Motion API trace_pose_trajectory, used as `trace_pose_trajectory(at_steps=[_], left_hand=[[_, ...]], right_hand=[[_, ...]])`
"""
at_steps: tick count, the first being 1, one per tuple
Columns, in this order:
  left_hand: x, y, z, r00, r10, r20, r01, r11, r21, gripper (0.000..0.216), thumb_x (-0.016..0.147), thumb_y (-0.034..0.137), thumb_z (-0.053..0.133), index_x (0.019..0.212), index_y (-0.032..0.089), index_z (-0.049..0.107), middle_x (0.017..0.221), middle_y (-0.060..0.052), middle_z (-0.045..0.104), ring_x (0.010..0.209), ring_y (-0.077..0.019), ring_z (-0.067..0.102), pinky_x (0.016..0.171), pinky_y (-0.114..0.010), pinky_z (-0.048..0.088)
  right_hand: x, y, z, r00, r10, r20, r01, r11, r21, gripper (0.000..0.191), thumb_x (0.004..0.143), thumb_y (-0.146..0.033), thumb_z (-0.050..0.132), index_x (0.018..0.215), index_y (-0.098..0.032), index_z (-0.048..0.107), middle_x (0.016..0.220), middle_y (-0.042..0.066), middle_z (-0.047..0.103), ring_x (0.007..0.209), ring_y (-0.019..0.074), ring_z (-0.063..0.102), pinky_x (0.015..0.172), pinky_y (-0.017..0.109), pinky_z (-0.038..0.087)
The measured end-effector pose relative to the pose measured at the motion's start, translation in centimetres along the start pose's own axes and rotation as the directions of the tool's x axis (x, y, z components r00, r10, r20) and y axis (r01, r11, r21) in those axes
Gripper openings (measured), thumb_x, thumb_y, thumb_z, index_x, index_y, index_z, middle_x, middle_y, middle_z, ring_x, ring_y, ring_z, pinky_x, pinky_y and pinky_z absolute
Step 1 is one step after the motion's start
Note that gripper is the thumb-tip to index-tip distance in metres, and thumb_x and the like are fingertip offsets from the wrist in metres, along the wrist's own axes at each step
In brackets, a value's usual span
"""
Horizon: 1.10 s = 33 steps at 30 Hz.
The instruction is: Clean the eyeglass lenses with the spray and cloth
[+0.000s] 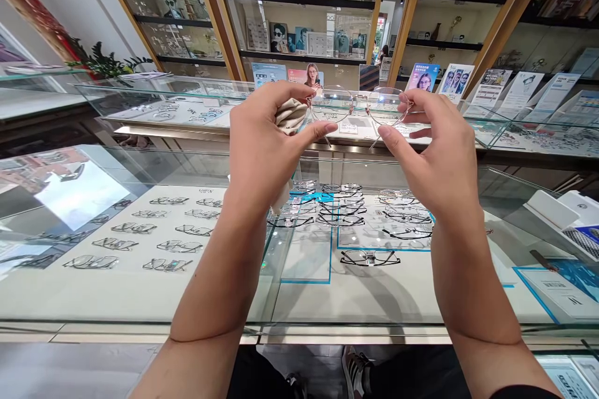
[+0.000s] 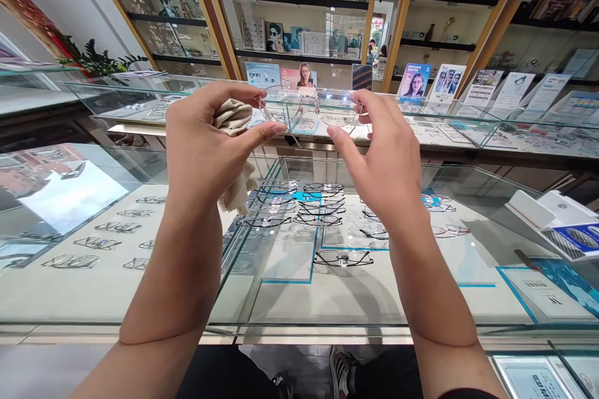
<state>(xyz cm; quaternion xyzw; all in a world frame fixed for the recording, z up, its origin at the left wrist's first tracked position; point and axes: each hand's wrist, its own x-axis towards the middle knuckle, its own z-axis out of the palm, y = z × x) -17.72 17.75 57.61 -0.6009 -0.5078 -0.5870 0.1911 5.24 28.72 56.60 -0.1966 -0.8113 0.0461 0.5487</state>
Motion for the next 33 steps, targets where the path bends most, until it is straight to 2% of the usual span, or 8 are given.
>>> trace_pose_trajectory(at_steps=[4,7,18,24,29,33], left_hand=[[0.0,0.2,-0.2,1.0,0.005,0.018,-0.005,1.0,0.014,0.035,0.08,0.051,0.095,0.108,0.035,0.08,0.115,-0.004,0.079,0.115,-0.0348,0.074,0.103,-0.057,0.063],[0.0,0.3,-0.2,1.0,0.016,0.008,-0.016,1.0,0.016,0.036,0.079,0.053,0.094,0.106,0.035,0.08,0.114,-0.004,0.08,0.113,-0.0338,0.074,0.102,-0.057,0.063],[0.1,1.1,-0.2,1.0,0.021,0.006,-0.021,0.999,0.035,0.036,0.081,0.052,0.095,0.107,0.034,0.078,0.115,-0.004,0.078,0.11,-0.0315,0.073,0.098,-0.054,0.065],[0.0,1.2,-0.3,0.999,0.039,-0.005,-0.039,0.998,0.056,0.037,0.082,0.053,0.094,0.109,0.035,0.078,0.112,-0.005,0.077,0.113,-0.0337,0.073,0.102,-0.06,0.063],[0.0,1.1,-0.3,0.999,0.033,-0.002,-0.033,0.998,0.058,0.037,0.082,0.052,0.094,0.111,0.035,0.078,0.114,-0.006,0.077,0.115,-0.0345,0.073,0.105,-0.061,0.062],[0.1,0.8,-0.3,1.0,0.013,0.002,-0.013,0.999,0.03,0.039,0.082,0.056,0.093,0.112,0.035,0.079,0.116,-0.005,0.079,0.116,-0.0353,0.075,0.105,-0.06,0.063]], right_hand=[[0.0,0.1,0.1,0.999,0.021,0.033,-0.021,1.0,-0.004,0.042,0.105,-0.056,0.065,0.138,-0.029,0.065,0.13,0.013,0.071,0.116,0.0363,0.073,0.098,0.061,0.062],[0.0,0.1,0.1,0.999,0.027,0.044,-0.027,1.0,-0.002,0.043,0.106,-0.058,0.064,0.139,-0.03,0.064,0.131,0.013,0.071,0.118,0.037,0.073,0.098,0.062,0.062],[-0.1,0.1,0.2,0.999,0.011,0.035,-0.011,1.0,0.014,0.033,0.102,-0.039,0.07,0.133,-0.029,0.062,0.132,0.011,0.072,0.121,0.0326,0.073,0.087,0.051,0.066],[-0.1,-0.1,0.1,0.999,0.025,0.043,-0.026,0.999,0.026,0.032,0.101,-0.036,0.07,0.13,-0.026,0.062,0.131,0.012,0.071,0.121,0.0321,0.073,0.087,0.052,0.065],[-0.2,-0.1,0.1,0.999,0.025,0.039,-0.026,0.999,0.028,0.031,0.103,-0.043,0.067,0.131,-0.029,0.062,0.132,0.011,0.071,0.121,0.0327,0.072,0.091,0.054,0.064],[-0.2,-0.1,0.1,0.999,0.025,0.028,-0.026,0.999,0.019,0.038,0.104,-0.055,0.065,0.134,-0.032,0.063,0.133,0.012,0.071,0.121,0.0349,0.072,0.098,0.059,0.063]])
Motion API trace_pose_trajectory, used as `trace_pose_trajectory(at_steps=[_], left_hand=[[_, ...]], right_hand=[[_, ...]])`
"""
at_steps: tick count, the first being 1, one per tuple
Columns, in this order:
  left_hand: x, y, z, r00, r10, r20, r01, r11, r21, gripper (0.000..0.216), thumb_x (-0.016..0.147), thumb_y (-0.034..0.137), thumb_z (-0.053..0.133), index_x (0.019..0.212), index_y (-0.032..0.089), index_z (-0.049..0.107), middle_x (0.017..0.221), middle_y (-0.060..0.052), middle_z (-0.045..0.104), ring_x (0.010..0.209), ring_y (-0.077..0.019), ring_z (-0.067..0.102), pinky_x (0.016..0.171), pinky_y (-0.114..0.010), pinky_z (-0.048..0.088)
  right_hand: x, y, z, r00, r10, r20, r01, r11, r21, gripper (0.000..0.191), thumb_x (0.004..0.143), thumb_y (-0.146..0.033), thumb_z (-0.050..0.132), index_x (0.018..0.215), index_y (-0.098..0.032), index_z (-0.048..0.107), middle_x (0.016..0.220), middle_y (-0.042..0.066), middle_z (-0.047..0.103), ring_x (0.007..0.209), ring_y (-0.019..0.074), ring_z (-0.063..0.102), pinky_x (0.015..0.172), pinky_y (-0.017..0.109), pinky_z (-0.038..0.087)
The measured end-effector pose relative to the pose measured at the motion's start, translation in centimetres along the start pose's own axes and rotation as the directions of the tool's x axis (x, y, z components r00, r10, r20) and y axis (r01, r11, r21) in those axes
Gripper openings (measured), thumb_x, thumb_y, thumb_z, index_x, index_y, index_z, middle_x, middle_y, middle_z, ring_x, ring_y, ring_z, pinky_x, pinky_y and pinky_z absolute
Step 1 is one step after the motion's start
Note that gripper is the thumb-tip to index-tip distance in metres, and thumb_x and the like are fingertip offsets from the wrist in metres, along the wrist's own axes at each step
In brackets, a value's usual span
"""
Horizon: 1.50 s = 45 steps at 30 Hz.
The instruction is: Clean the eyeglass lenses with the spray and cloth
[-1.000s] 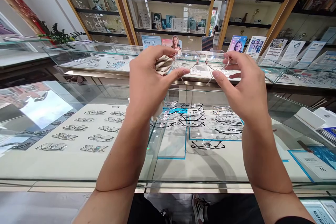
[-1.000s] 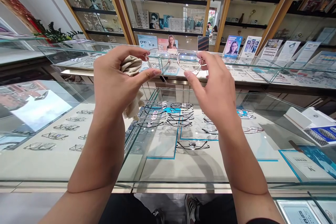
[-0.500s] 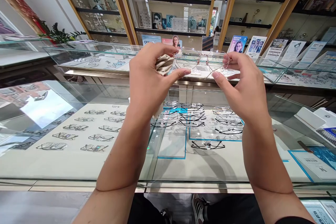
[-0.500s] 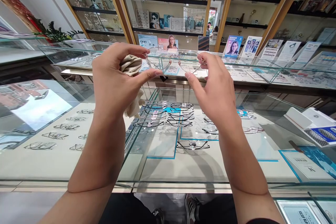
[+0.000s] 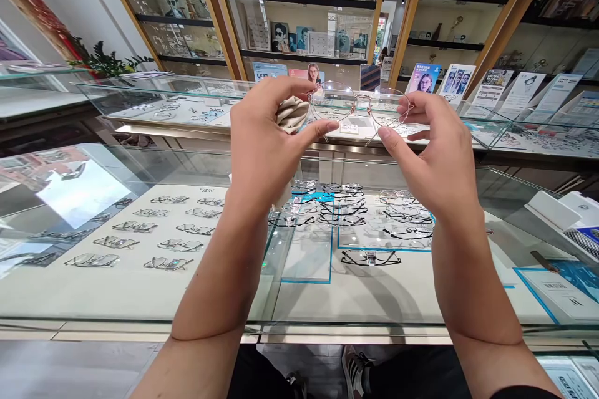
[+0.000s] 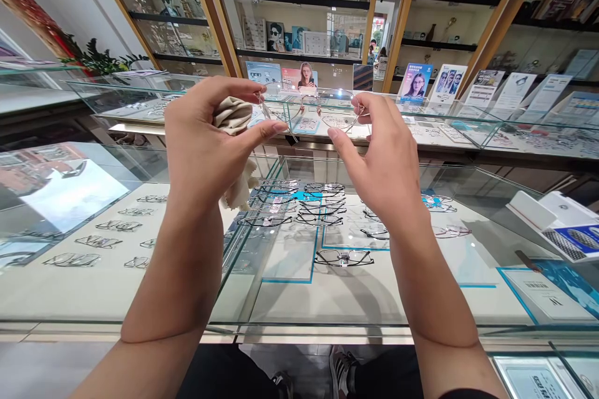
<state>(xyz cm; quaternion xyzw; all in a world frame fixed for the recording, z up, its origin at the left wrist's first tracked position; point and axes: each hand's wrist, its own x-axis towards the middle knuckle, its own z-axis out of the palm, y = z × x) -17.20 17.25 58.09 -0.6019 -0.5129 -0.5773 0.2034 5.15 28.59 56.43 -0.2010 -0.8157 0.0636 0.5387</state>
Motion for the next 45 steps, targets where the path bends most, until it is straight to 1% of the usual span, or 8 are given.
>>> trace_pose_trajectory(at_steps=[4,14,19,26,31,34,39,45], left_hand=[[0.0,-0.4,0.0,0.999,-0.033,0.022,0.034,0.998,-0.046,0.041,0.081,0.057,0.092,0.115,0.036,0.08,0.117,-0.005,0.08,0.119,-0.0371,0.074,0.104,-0.06,0.063],[0.1,-0.2,0.0,0.999,-0.039,0.026,0.04,0.999,-0.026,0.038,0.083,0.051,0.091,0.116,0.036,0.079,0.117,-0.003,0.081,0.117,-0.0347,0.076,0.104,-0.058,0.064],[0.1,0.1,0.6,1.0,0.008,-0.029,-0.008,1.0,-0.01,0.044,0.083,0.055,0.091,0.121,0.038,0.076,0.127,-0.004,0.078,0.127,-0.0355,0.072,0.109,-0.059,0.061],[-0.4,-0.2,2.1,0.985,0.071,-0.16,-0.066,0.997,0.038,0.053,0.085,0.059,0.089,0.131,0.043,0.07,0.135,-0.005,0.075,0.135,-0.0346,0.067,0.099,-0.056,0.063],[-1.0,-1.2,3.2,0.986,0.055,-0.158,-0.053,0.998,0.017,0.07,0.086,0.061,0.087,0.148,0.047,0.059,0.138,-0.004,0.074,0.146,-0.0336,0.06,0.093,-0.054,0.063],[-1.4,-1.5,3.7,0.982,0.042,-0.182,-0.039,0.999,0.019,0.071,0.089,0.058,0.085,0.152,0.049,0.055,0.139,-0.004,0.073,0.149,-0.0326,0.058,0.095,-0.055,0.063],[-1.6,-1.1,4.1,0.956,0.082,-0.283,-0.06,0.994,0.086,0.061,0.089,0.051,0.086,0.145,0.048,0.062,0.138,-0.006,0.073,0.144,-0.0338,0.06,0.096,-0.058,0.063],[-1.5,-2.1,4.3,0.974,-0.044,-0.222,0.028,0.997,-0.071,0.074,0.088,0.06,0.086,0.154,0.049,0.054,0.149,-0.007,0.069,0.144,-0.0354,0.062,0.097,-0.055,0.062]], right_hand=[[0.0,-0.1,0.0,1.0,-0.016,-0.021,0.016,1.0,-0.018,0.043,0.104,-0.061,0.065,0.137,-0.034,0.064,0.134,0.012,0.072,0.12,0.0349,0.071,0.095,0.056,0.065],[-0.1,-0.2,-0.1,0.999,-0.023,-0.032,0.023,1.0,-0.014,0.042,0.104,-0.057,0.065,0.14,-0.034,0.063,0.138,0.013,0.069,0.126,0.0376,0.069,0.098,0.06,0.063],[0.1,0.0,0.3,0.995,-0.059,-0.082,0.058,0.998,-0.015,0.041,0.104,-0.054,0.066,0.141,-0.036,0.061,0.14,0.013,0.068,0.129,0.0377,0.067,0.092,0.058,0.066],[0.1,-0.5,0.4,0.986,-0.081,-0.144,0.076,0.996,-0.042,0.044,0.104,-0.051,0.067,0.145,-0.039,0.058,0.146,0.013,0.065,0.139,0.0411,0.061,0.096,0.064,0.066],[0.2,-0.1,0.7,0.985,-0.093,-0.144,0.086,0.995,-0.055,0.048,0.105,-0.05,0.065,0.151,-0.041,0.054,0.149,0.013,0.065,0.141,0.0401,0.062,0.094,0.062,0.068],[0.3,0.2,1.0,0.99,-0.07,-0.124,0.068,0.997,-0.026,0.047,0.107,-0.049,0.061,0.152,-0.041,0.053,0.154,0.012,0.063,0.141,0.0371,0.064,0.093,0.058,0.069],[0.4,0.5,1.3,0.995,-0.014,-0.102,0.022,0.997,0.077,0.047,0.105,-0.046,0.065,0.15,-0.041,0.054,0.158,0.009,0.064,0.14,0.0357,0.066,0.097,0.057,0.068],[0.3,0.1,1.3,0.993,-0.034,-0.116,0.054,0.983,0.174,0.048,0.105,-0.051,0.064,0.151,-0.043,0.053,0.159,0.007,0.063,0.145,0.0343,0.065,0.104,0.059,0.066]])
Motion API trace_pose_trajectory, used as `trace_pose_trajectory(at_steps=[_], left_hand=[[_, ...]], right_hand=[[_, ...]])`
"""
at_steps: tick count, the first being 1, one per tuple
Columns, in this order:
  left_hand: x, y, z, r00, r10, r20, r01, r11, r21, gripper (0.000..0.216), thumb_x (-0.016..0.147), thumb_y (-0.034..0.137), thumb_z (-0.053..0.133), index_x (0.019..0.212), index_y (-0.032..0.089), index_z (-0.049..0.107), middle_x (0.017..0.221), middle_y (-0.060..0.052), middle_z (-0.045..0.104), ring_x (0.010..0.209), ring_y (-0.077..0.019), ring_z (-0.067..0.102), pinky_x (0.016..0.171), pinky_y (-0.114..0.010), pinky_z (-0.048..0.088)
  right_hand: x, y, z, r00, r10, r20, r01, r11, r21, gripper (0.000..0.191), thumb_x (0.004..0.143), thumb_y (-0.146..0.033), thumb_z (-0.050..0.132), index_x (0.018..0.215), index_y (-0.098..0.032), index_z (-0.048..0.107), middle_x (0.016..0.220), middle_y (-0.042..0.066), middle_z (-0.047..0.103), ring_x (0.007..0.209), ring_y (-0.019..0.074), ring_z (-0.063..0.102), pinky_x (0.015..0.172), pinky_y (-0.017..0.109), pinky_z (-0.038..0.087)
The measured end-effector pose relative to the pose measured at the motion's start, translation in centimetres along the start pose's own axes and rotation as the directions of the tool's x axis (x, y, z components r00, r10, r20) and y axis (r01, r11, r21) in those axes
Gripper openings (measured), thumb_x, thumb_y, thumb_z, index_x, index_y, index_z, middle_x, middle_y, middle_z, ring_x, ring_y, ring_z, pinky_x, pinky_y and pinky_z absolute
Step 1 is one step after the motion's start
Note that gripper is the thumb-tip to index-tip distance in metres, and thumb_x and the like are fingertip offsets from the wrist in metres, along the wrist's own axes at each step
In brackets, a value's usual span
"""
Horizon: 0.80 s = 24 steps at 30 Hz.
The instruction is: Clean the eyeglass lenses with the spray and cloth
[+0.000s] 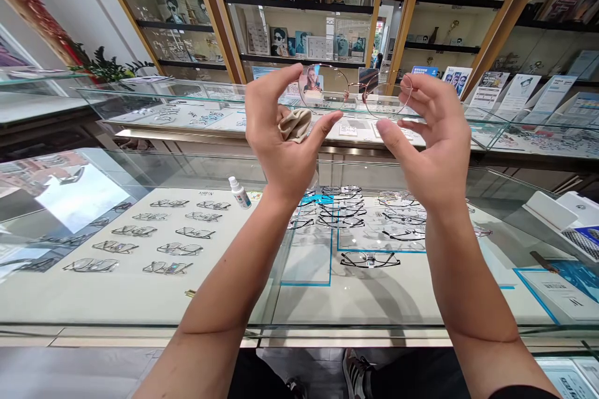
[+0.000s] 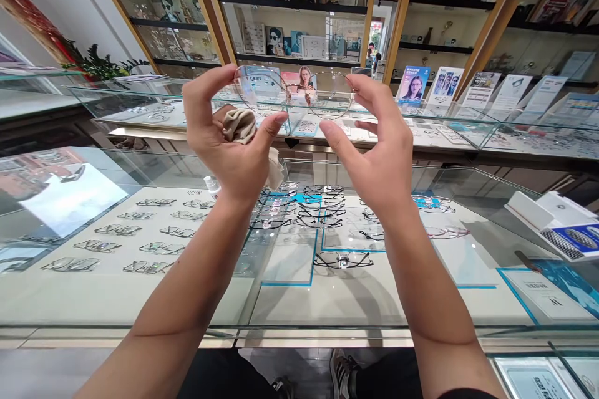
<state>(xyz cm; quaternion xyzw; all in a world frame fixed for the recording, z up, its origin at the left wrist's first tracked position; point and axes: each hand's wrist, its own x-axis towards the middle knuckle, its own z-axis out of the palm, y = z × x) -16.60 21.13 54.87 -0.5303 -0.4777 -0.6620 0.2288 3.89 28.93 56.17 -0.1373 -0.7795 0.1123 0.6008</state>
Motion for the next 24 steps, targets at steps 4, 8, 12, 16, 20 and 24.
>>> trace_pose_trajectory(at_steps=[4,8,12,16,20,24], left_hand=[[-0.1,-0.6,0.2,0.999,0.01,-0.042,-0.01,1.0,0.013,0.073,0.09,0.064,0.083,0.155,0.049,0.053,0.153,-0.006,0.066,0.144,-0.0354,0.062,0.093,-0.052,0.063],[-0.2,-0.2,0.3,0.987,0.122,-0.104,-0.102,0.978,0.18,0.066,0.093,0.06,0.08,0.153,0.048,0.055,0.149,-0.006,0.068,0.143,-0.0322,0.063,0.09,-0.049,0.064],[0.1,0.1,0.4,0.99,0.123,-0.063,-0.113,0.982,0.148,0.062,0.092,0.056,0.082,0.149,0.05,0.059,0.14,-0.004,0.073,0.14,-0.0306,0.064,0.091,-0.052,0.064],[0.4,-0.2,0.6,0.993,0.122,0.002,-0.121,0.984,0.13,0.056,0.096,0.061,0.075,0.149,0.05,0.059,0.142,-0.003,0.073,0.139,-0.0297,0.064,0.091,-0.053,0.064],[0.4,-0.5,0.8,0.996,0.084,0.017,-0.086,0.99,0.112,0.056,0.095,0.065,0.075,0.146,0.048,0.061,0.149,-0.003,0.07,0.139,-0.0308,0.064,0.095,-0.053,0.062],[0.2,-0.2,0.6,1.0,0.011,0.028,-0.012,0.999,0.05,0.061,0.092,0.066,0.079,0.146,0.044,0.061,0.152,-0.004,0.068,0.144,-0.0317,0.062,0.1,-0.052,0.062]], right_hand=[[0.0,-0.4,0.2,0.993,-0.009,-0.115,0.008,1.0,-0.015,0.041,0.112,-0.052,0.047,0.151,-0.041,0.056,0.152,0.009,0.067,0.145,0.0352,0.066,0.106,0.064,0.064],[0.1,-0.4,0.2,0.983,0.049,-0.178,-0.04,0.998,0.053,0.032,0.113,-0.051,0.047,0.136,-0.039,0.066,0.14,0.009,0.073,0.138,0.035,0.07,0.105,0.062,0.065],[0.5,0.7,0.1,0.979,0.123,-0.161,-0.09,0.977,0.194,0.025,0.111,-0.049,0.055,0.121,-0.033,0.071,0.129,0.008,0.077,0.126,0.0305,0.076,0.104,0.054,0.065],[0.8,2.8,0.2,0.99,0.12,-0.073,-0.111,0.987,0.115,0.037,0.113,-0.055,0.046,0.13,-0.033,0.071,0.126,0.008,0.077,0.123,0.0287,0.076,0.099,0.051,0.066],[0.8,4.1,0.4,0.995,0.092,-0.026,-0.09,0.994,0.069,0.044,0.115,-0.057,0.04,0.138,-0.034,0.068,0.128,0.009,0.074,0.123,0.0286,0.075,0.094,0.05,0.066],[0.7,3.9,0.3,0.991,0.128,-0.023,-0.121,0.97,0.211,0.042,0.113,-0.059,0.047,0.133,-0.032,0.072,0.127,0.008,0.074,0.124,0.0277,0.074,0.097,0.047,0.065]])
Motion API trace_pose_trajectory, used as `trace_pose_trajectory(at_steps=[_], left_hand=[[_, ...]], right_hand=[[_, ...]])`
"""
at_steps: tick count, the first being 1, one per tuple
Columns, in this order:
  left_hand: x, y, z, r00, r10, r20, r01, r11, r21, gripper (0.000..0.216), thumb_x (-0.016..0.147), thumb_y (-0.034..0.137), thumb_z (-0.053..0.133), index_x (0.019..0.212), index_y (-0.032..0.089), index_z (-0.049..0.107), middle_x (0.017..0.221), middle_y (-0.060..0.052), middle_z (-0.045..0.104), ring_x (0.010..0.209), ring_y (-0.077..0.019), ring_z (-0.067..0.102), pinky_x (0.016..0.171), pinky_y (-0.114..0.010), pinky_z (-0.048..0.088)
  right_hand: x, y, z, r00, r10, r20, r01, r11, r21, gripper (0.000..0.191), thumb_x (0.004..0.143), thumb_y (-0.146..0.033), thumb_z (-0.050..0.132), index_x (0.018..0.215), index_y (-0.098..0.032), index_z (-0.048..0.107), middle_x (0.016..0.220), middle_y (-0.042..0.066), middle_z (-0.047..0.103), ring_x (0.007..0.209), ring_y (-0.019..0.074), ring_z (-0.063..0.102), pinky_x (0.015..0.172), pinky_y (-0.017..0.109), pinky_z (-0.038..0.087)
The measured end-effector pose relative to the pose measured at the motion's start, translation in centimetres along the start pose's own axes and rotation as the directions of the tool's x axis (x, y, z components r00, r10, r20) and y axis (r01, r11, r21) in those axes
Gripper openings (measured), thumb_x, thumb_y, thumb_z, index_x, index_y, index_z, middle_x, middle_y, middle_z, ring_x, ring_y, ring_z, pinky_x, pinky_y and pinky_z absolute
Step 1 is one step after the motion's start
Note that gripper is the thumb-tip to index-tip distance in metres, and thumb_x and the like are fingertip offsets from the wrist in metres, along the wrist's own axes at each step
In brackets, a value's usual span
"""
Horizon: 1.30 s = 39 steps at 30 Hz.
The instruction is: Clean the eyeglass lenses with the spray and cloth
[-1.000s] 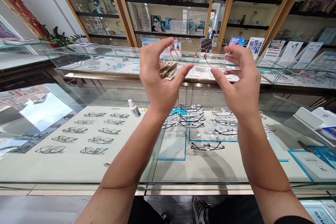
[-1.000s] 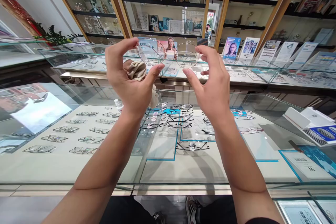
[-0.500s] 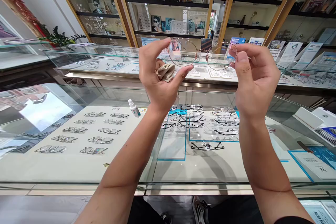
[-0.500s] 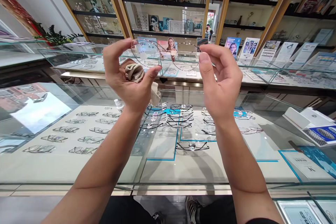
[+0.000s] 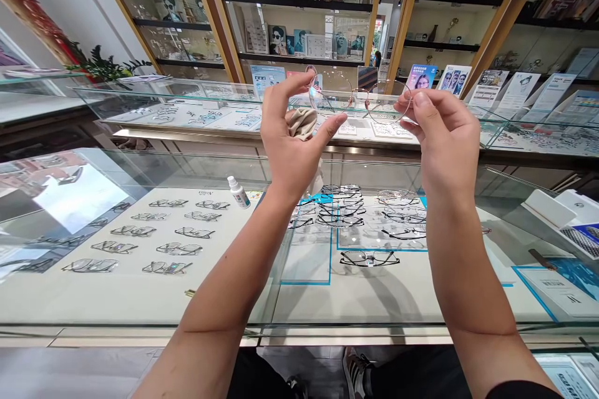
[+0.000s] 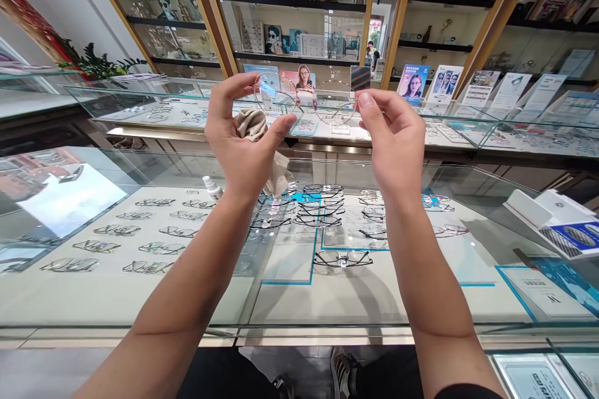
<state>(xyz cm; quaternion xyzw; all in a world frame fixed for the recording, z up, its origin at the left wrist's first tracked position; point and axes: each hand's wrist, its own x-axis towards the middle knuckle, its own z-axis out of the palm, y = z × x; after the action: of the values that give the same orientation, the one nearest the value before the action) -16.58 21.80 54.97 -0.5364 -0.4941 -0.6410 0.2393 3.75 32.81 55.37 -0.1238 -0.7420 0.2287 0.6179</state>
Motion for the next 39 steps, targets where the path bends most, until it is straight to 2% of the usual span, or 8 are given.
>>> trace_pose_trajectory(at_steps=[6,13,19,22,26,29,34,39], left_hand=[[0.1,0.3,-0.3,0.983,-0.009,0.181,0.001,0.999,0.041,0.071,0.096,0.06,0.075,0.162,0.049,0.049,0.144,-0.003,0.074,0.149,-0.0291,0.058,0.101,-0.052,0.063],[0.0,0.3,-0.1,0.994,-0.048,0.097,0.044,0.998,0.044,0.069,0.098,0.059,0.072,0.162,0.05,0.048,0.149,-0.002,0.072,0.149,-0.0275,0.057,0.105,-0.053,0.062],[0.0,-0.9,-0.2,0.96,0.044,0.275,-0.051,0.998,0.02,0.08,0.093,0.058,0.079,0.165,0.051,0.044,0.158,0.0,0.067,0.154,-0.0288,0.055,0.109,-0.052,0.063],[0.1,-1.0,0.1,0.969,0.057,0.242,-0.05,0.998,-0.035,0.085,0.091,0.061,0.082,0.165,0.05,0.042,0.168,-0.001,0.058,0.159,-0.0317,0.051,0.116,-0.053,0.059],[0.2,-0.4,0.0,0.991,0.036,0.129,-0.031,0.999,-0.04,0.076,0.095,0.062,0.078,0.161,0.047,0.044,0.168,-0.002,0.058,0.157,-0.0309,0.055,0.124,-0.053,0.053],[0.4,0.1,-0.6,0.985,0.045,0.169,-0.036,0.998,-0.057,0.072,0.094,0.057,0.079,0.158,0.046,0.048,0.166,-0.003,0.06,0.157,-0.0324,0.055,0.122,-0.054,0.055],[0.7,0.9,-1.6,0.962,0.057,0.266,-0.044,0.997,-0.057,0.062,0.098,0.048,0.075,0.156,0.044,0.054,0.16,-0.002,0.065,0.156,-0.0324,0.056,0.119,-0.051,0.058],[1.2,1.8,-2.9,0.929,0.069,0.362,-0.08,0.997,0.015,0.054,0.098,0.042,0.076,0.15,0.045,0.062,0.156,-0.001,0.068,0.143,-0.0315,0.065,0.118,-0.052,0.058]], right_hand=[[-0.1,-1.7,0.2,0.995,0.104,-0.01,-0.097,0.959,0.267,0.026,0.107,-0.053,0.063,0.117,-0.033,0.075,0.123,0.004,0.08,0.121,0.0265,0.078,0.098,0.043,0.065],[-0.3,-3.0,0.5,0.99,0.143,0.015,-0.139,0.925,0.353,0.024,0.106,-0.054,0.066,0.118,-0.036,0.075,0.127,0.003,0.08,0.13,0.0298,0.077,0.099,0.044,0.064],[-0.2,-2.7,0.4,0.984,0.168,0.063,-0.179,0.909,0.375,0.038,0.099,-0.067,0.071,0.123,-0.038,0.073,0.131,0.004,0.078,0.138,0.032,0.071,0.1,0.044,0.065],[-0.2,-2.6,0.5,0.985,0.161,0.062,-0.172,0.907,0.384,0.029,0.101,-0.06,0.071,0.118,-0.037,0.073,0.129,0.004,0.078,0.132,0.0301,0.074,0.098,0.043,0.064],[-0.1,-2.5,0.6,0.983,0.177,-0.049,-0.148,0.92,0.364,0.014,0.102,-0.038,0.07,0.114,-0.032,0.072,0.119,0.003,0.078,0.118,0.0235,0.076,0.094,0.039,0.062],[0.3,-2.1,0.2,0.976,0.107,-0.19,-0.043,0.95,0.311,0.007,0.104,-0.032,0.065,0.107,-0.027,0.07,0.109,0.005,0.076,0.107,0.0204,0.075,0.09,0.036,0.057],[0.6,-2.2,-0.3,0.975,-0.057,-0.214,0.091,0.985,0.149,0.053,0.112,-0.061,0.05,0.072,-0.026,0.051,0.075,0.002,0.059,0.076,0.0198,0.062,0.079,0.04,0.051],[0.2,-3.3,-0.5,0.997,-0.066,-0.035,0.067,0.997,0.035,0.054,0.107,-0.06,0.061,0.066,-0.026,0.058,0.07,0.001,0.055,0.075,0.0203,0.057,0.082,0.043,0.052]])
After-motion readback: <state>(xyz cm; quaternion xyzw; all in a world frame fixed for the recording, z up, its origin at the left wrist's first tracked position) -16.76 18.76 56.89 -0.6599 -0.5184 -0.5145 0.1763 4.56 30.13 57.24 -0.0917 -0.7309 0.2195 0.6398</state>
